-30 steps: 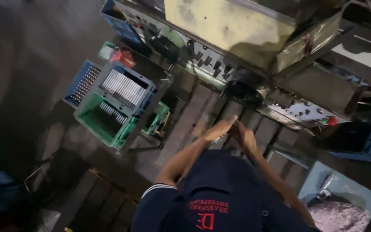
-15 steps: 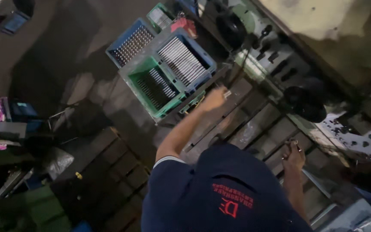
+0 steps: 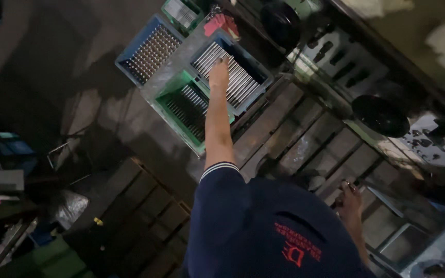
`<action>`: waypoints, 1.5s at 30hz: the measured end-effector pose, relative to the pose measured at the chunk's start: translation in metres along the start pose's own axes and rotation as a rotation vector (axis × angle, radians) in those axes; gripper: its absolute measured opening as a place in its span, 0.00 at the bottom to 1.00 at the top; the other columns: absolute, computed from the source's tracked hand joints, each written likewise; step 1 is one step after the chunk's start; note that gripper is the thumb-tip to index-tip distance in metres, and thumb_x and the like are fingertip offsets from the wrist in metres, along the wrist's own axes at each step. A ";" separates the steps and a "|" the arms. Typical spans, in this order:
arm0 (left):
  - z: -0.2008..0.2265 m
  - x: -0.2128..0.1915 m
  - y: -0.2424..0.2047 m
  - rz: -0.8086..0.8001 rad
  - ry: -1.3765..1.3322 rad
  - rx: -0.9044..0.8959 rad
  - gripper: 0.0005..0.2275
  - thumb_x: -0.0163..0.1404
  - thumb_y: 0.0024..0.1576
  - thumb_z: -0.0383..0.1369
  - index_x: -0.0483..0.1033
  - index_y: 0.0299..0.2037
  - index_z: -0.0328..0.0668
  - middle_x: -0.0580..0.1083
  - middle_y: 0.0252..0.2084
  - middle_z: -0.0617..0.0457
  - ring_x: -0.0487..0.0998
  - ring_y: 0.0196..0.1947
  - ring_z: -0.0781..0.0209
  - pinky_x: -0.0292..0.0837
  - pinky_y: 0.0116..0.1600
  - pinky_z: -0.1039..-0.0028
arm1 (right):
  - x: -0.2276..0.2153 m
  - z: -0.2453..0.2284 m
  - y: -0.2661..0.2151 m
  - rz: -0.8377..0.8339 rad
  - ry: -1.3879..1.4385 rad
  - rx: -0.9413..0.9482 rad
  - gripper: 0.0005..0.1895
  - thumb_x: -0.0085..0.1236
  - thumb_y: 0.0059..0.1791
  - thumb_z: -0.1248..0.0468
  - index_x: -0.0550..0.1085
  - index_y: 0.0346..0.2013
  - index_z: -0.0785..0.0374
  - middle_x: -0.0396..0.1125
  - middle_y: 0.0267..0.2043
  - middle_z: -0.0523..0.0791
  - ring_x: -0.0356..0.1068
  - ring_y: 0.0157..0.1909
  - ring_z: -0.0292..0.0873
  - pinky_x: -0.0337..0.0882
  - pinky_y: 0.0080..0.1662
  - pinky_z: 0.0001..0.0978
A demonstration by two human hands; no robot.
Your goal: The person repeatedly picks up cylindrical metal parts from a green crate, places them into a grinding machine, and then removes them. The person handles the parts one at a time in a repetitive cycle.
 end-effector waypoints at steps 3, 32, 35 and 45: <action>0.000 0.015 -0.002 0.011 0.145 0.019 0.11 0.47 0.56 0.25 0.74 0.48 0.41 0.74 0.49 0.44 0.78 0.50 0.44 0.77 0.52 0.60 | 0.004 0.000 -0.006 -0.081 0.034 -0.048 0.10 0.53 0.59 0.60 0.73 0.51 0.63 0.67 0.36 0.41 0.53 0.25 0.34 0.55 0.28 0.31; -0.043 0.039 -0.194 -0.438 0.223 0.301 0.09 0.48 0.60 0.32 0.81 0.47 0.49 0.75 0.55 0.55 0.65 0.65 0.52 0.62 0.65 0.51 | 0.064 -0.008 0.014 -0.163 -0.511 -0.188 0.17 0.59 0.53 0.59 0.77 0.52 0.65 0.74 0.36 0.40 0.66 0.28 0.32 0.61 0.27 0.31; -0.046 0.038 -0.201 -0.496 0.245 0.357 0.12 0.43 0.62 0.30 0.81 0.47 0.49 0.74 0.57 0.56 0.66 0.66 0.54 0.62 0.69 0.57 | 0.050 -0.005 0.012 -0.052 -0.795 -0.148 0.17 0.61 0.56 0.56 0.80 0.48 0.68 0.69 0.31 0.49 0.64 0.26 0.40 0.63 0.29 0.38; -0.063 -0.048 -0.217 -0.295 -0.266 0.063 0.16 0.45 0.60 0.27 0.76 0.57 0.47 0.77 0.47 0.44 0.76 0.49 0.44 0.71 0.53 0.55 | 0.042 -0.003 0.008 -0.053 -0.851 -0.295 0.20 0.62 0.53 0.51 0.79 0.44 0.67 0.71 0.30 0.48 0.68 0.28 0.43 0.67 0.31 0.41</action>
Point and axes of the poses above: each hand's wrist, its own y-axis towards the middle knuckle, its own x-axis out of the palm, z = x × y, the point moved 9 cm from there along y, towards the middle knuckle
